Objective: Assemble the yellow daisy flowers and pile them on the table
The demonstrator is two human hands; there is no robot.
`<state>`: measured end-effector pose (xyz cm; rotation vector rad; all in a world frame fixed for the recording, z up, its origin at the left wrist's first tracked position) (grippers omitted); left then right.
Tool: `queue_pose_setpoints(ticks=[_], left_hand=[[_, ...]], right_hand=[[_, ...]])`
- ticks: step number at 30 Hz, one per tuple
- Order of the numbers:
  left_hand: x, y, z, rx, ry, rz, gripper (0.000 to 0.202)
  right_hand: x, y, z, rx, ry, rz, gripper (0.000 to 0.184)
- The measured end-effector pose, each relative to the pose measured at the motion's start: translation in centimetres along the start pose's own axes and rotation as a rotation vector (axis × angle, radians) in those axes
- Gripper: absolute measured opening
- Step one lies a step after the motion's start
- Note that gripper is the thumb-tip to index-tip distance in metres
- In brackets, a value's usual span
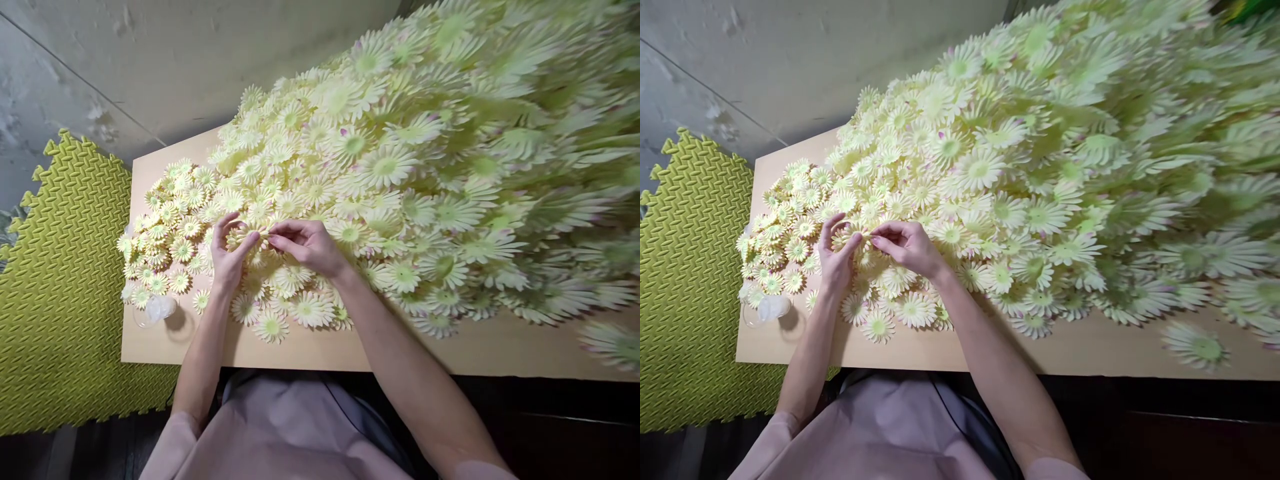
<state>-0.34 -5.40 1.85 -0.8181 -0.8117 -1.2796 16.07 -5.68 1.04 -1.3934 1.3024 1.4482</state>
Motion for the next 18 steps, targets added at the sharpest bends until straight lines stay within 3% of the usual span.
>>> queue_pose_setpoints(ticks=[2,5,8,12,18], left_hand=[[0.6,-0.4,0.1,0.115,0.061,0.007,0.049],[1.5,-0.8,0.2,0.222,0.161,0.056,0.039],[1.5,-0.3,0.2,0.137,0.115,0.039,0.023],[1.1,0.5,-0.1,-0.021,-0.012,-0.005,0.018],[0.5,0.7,-0.6,-0.042,-0.149,-0.164,0.015]], right_hand=[[-0.1,-0.2,0.0,0.038,-0.020,-0.029,0.015],[-0.3,-0.4,0.0,0.077,-0.048,-0.056,0.014],[-0.3,-0.4,0.0,0.089,-0.057,-0.061,0.014],[-0.3,-0.3,0.0,0.066,-0.042,-0.014,0.014],[0.0,-0.2,0.1,0.000,-0.003,0.084,0.018]])
Point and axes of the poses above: each hand's wrist, its own z-axis towards the middle knuckle, its own y-axis out of the palm, x = y × z, the point moved 4 cm from there along z, towards the middle knuckle, and after that the axes turned 13 degrees about y, right-handed, at the moved point
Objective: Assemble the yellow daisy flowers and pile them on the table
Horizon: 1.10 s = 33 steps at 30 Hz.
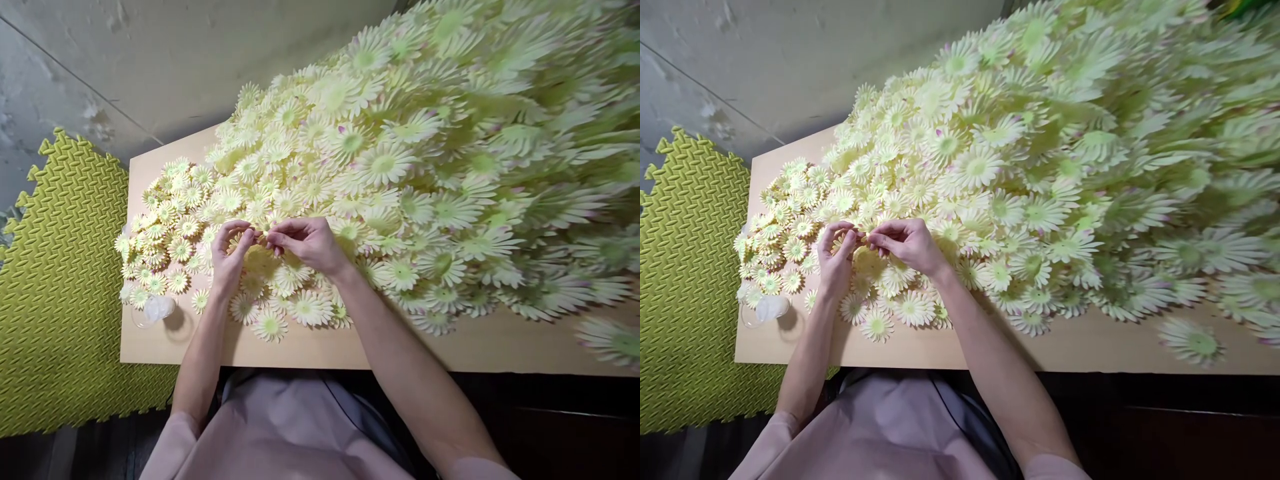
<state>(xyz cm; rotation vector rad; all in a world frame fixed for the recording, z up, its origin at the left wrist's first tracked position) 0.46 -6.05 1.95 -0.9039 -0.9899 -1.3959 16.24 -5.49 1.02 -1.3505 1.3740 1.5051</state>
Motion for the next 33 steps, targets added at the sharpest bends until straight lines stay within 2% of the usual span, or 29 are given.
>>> queue_pose_setpoints(ticks=[8,19,33], left_hand=[[-0.17,-0.25,0.05,-0.005,0.003,0.033,0.021],[0.07,-0.17,-0.04,0.023,-0.066,-0.084,0.015],[-0.39,-0.33,-0.02,0.036,-0.070,-0.126,0.016]], right_hand=[[-0.40,0.00,-0.17,0.006,-0.015,-0.010,0.015],[-0.48,0.01,-0.23,-0.022,-0.061,0.018,0.015],[-0.58,-0.14,-0.13,-0.014,-0.060,0.042,0.008]])
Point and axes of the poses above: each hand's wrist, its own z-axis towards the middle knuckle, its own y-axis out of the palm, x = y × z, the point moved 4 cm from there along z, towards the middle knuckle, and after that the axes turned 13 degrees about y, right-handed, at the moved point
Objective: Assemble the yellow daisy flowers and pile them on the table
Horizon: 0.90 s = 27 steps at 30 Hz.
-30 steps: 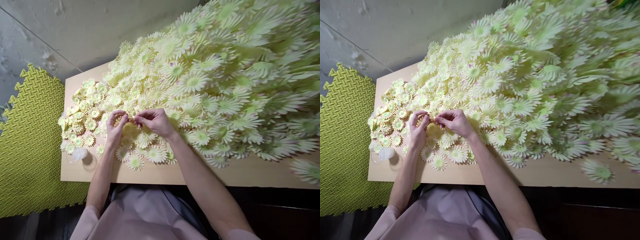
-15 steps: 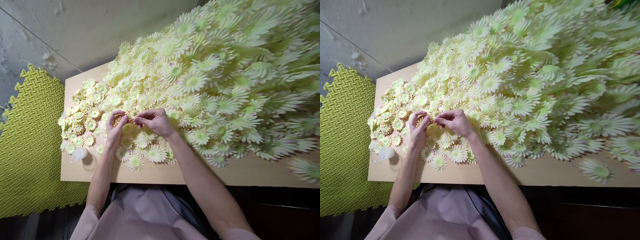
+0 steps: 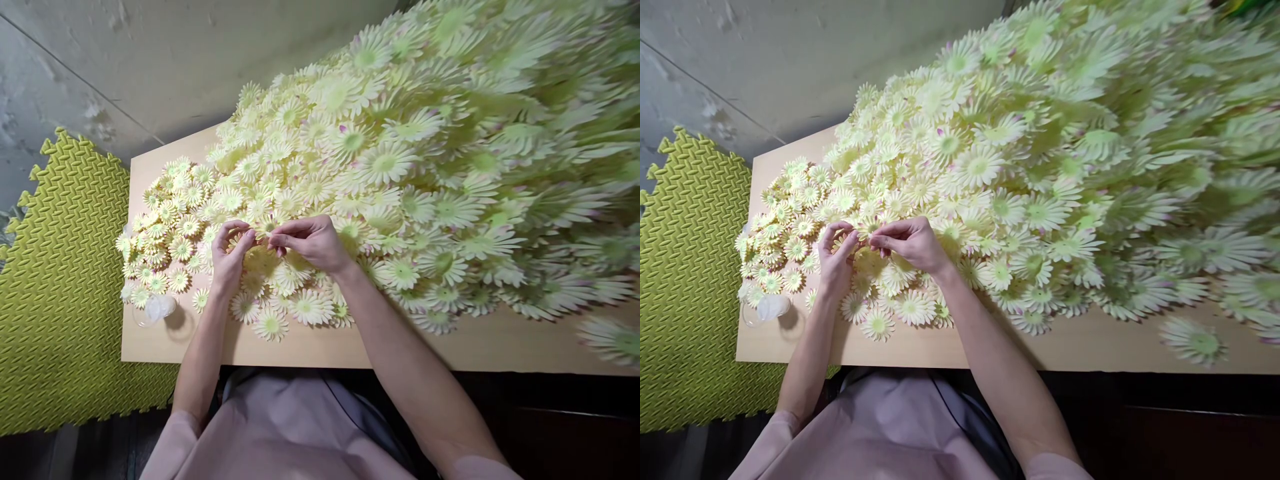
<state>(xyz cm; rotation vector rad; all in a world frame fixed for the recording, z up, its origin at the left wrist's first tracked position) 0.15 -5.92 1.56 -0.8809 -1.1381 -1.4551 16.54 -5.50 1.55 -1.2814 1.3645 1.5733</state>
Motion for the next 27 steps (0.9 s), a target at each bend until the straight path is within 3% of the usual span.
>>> queue_pose_setpoints(ticks=[8,21,27], left_hand=[[0.2,-0.1,0.2,0.029,0.034,-0.042,0.018],[-0.1,0.3,0.2,0.161,0.115,-0.074,0.038],[0.0,-1.1,0.6,0.297,0.172,-0.052,0.040]], right_hand=[[-0.3,0.0,-0.1,-0.023,-0.002,-0.020,0.006],[0.8,-0.5,0.4,0.208,-0.056,0.038,0.018],[0.3,-2.1,0.6,0.397,-0.209,0.049,0.019]])
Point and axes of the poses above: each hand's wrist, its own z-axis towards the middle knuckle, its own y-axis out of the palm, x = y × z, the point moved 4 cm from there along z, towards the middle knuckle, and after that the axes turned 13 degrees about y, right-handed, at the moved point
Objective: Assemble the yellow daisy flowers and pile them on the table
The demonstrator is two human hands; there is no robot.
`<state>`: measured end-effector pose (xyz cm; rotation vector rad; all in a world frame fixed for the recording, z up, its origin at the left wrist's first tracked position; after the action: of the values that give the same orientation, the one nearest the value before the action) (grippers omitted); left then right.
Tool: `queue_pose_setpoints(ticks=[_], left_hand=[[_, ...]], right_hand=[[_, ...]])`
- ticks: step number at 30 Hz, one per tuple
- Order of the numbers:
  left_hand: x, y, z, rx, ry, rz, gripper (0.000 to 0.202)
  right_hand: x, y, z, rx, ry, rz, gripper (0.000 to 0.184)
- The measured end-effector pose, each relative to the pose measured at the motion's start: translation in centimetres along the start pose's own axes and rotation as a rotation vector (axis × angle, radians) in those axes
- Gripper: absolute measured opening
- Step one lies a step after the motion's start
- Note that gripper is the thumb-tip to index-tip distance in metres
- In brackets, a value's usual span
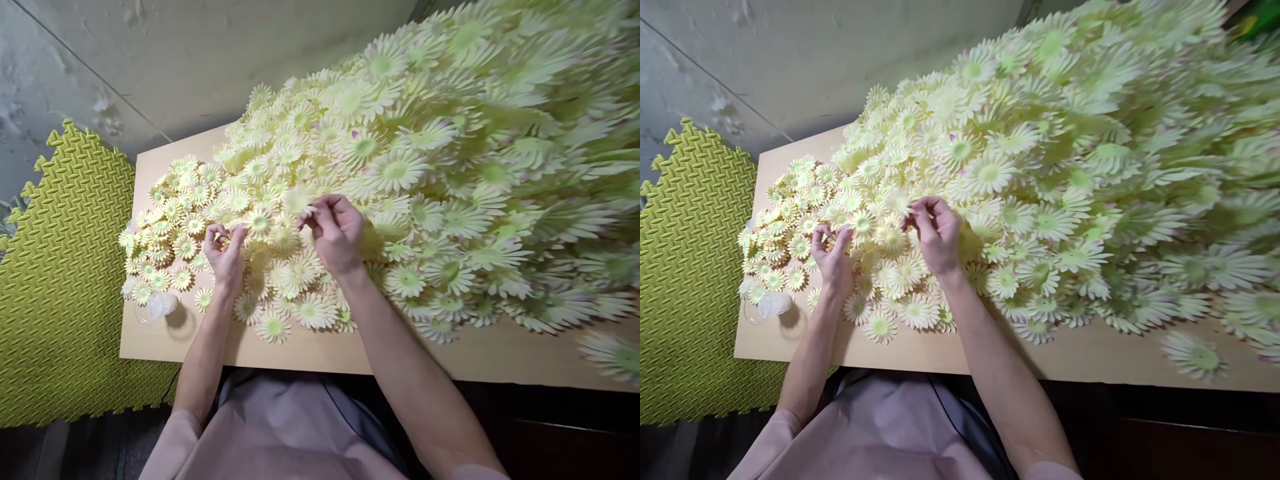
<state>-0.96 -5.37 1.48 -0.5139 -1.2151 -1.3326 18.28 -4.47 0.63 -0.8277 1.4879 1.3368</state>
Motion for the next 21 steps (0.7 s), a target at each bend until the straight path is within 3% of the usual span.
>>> queue_pose_setpoints(ticks=[4,8,10,15,18,21], left_hand=[[-0.2,-1.0,0.8,0.088,0.056,0.056,0.043],[-0.4,-0.9,0.8,0.046,0.084,0.140,0.038],[-0.1,-0.6,0.5,0.012,0.117,0.199,0.036],[0.7,0.4,-0.3,-0.125,0.161,0.287,0.033],[1.0,1.1,-0.8,-0.215,0.174,0.277,0.032],[0.9,1.3,-1.0,-0.236,0.156,0.282,0.033]], right_hand=[[-0.3,-1.3,0.5,0.213,-0.073,-0.074,0.026],[-0.7,-1.3,0.0,0.294,-0.135,-0.222,0.029],[-0.9,-0.6,-0.4,0.213,-0.155,-0.236,0.025],[-0.7,2.3,-1.6,-0.208,-0.116,-0.333,0.023],[-0.4,2.8,-2.0,-0.217,-0.116,-0.435,0.029],[-0.6,2.8,-2.1,-0.163,-0.136,-0.457,0.020]])
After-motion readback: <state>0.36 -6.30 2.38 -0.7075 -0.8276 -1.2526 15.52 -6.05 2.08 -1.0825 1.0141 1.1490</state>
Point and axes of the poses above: each hand's wrist, its own z-axis towards the middle knuckle, its own y-axis out of the palm, x = y × z, the point moved 4 cm from there along z, towards the middle knuckle, and after that the axes turned 13 degrees about y, right-handed, at the moved point
